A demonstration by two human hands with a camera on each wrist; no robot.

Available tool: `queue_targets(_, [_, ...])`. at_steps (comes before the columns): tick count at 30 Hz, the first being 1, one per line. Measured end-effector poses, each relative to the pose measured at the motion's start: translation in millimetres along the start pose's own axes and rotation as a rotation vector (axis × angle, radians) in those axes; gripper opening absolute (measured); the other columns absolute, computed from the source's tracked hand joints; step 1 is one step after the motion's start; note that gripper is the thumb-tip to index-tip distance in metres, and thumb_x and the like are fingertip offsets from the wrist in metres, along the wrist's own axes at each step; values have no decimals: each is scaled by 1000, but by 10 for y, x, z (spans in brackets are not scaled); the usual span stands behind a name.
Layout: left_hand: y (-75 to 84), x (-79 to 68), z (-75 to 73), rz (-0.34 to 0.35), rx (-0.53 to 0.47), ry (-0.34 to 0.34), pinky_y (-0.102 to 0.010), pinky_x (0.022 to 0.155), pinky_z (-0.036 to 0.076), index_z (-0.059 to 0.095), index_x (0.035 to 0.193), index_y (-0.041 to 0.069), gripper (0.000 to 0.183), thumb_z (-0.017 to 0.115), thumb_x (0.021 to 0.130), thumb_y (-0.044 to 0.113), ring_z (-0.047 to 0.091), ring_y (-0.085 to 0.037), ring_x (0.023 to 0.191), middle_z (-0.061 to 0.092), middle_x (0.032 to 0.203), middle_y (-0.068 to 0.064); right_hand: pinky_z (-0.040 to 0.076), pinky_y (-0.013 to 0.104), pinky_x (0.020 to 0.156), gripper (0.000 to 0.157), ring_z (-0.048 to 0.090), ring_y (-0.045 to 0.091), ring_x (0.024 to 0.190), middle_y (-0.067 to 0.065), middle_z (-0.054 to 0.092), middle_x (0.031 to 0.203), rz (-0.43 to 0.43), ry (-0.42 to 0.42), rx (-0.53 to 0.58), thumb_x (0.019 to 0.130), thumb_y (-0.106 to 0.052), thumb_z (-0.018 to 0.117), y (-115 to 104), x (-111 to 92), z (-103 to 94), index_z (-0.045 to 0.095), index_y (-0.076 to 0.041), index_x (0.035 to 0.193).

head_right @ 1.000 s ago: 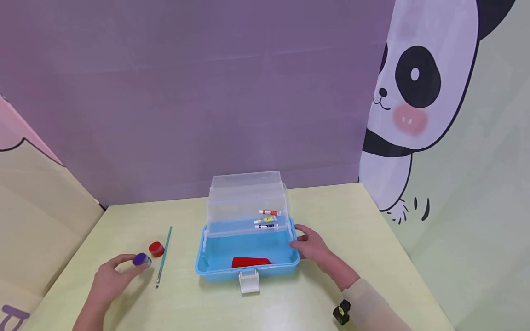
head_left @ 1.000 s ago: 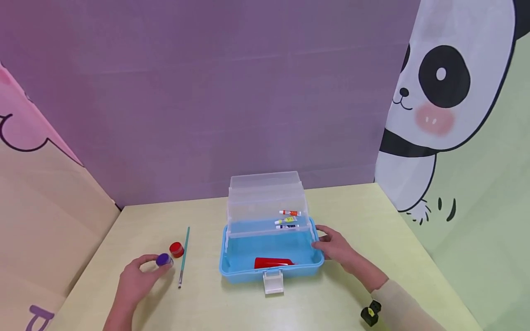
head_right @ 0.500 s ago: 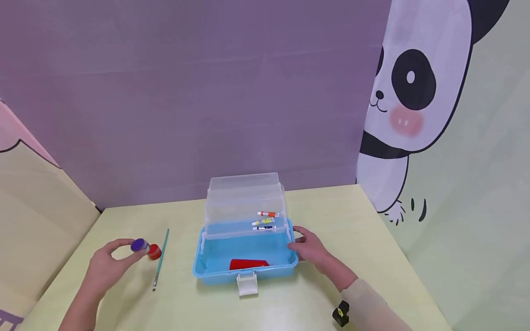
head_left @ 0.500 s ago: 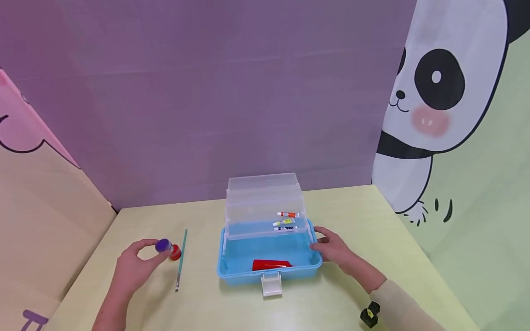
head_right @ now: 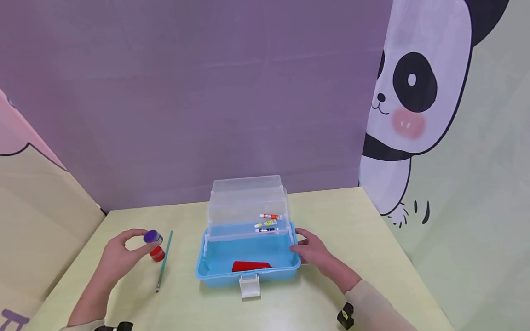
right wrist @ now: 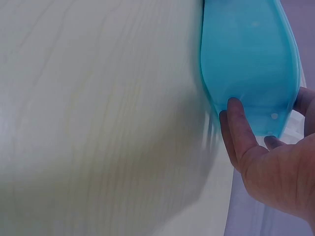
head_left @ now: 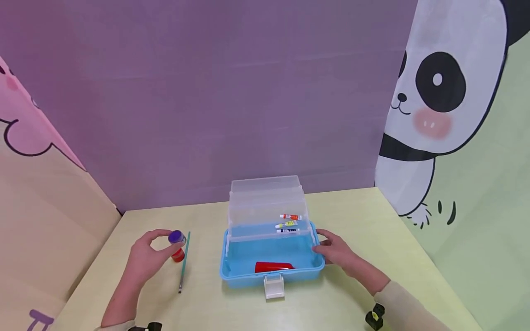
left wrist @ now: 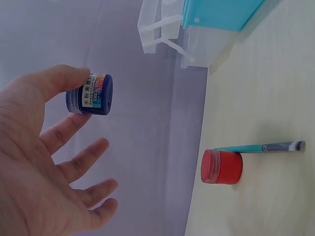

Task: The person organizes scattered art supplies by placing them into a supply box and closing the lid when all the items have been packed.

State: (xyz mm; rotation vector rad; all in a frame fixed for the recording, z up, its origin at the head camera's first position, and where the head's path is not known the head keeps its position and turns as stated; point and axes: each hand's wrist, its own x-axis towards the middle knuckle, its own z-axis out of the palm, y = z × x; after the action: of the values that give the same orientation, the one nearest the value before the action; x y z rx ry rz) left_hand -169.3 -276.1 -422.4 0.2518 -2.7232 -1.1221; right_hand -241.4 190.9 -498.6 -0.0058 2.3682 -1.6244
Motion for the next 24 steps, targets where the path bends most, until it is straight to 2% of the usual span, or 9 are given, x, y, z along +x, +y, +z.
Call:
queue_targets(8, [69,67,36,3,5,-15,-61,97,38,57,127,4,65,73,83,49,32,-45,134,44,141,-24,58,42,72,65,63,28,93,18,57,117,-5,-9,3,88,-18,72,3,-4,-7,43,-9,145])
queue_targets(12, [111,95,85,34,7,-24,-62,95,40,57,127,3,63,73,84,46,33,-46,133,44,140,-24,58,42,71,66,64,27,92,17,58,115,8,-10,13,87,-17,72,25,-33,-28,42,-8,145])
queue_targets(18, [234,188,116,85,12,-5,-66,96,37,56,127,3,62,72,85,45,33,-47,131,44,140,-24,58,43,72,66,64,28,93,17,58,116,-12,-12,8,87,-17,72,-6,-17,-43,42,-8,145])
queue_targets(24, [352,266,104,76,23,-20,-67,96,37,54,129,3,63,73,85,44,32,-47,132,42,141,-23,59,42,71,65,63,28,92,17,58,114,-3,-19,13,87,-16,72,5,-6,-20,42,-8,145])
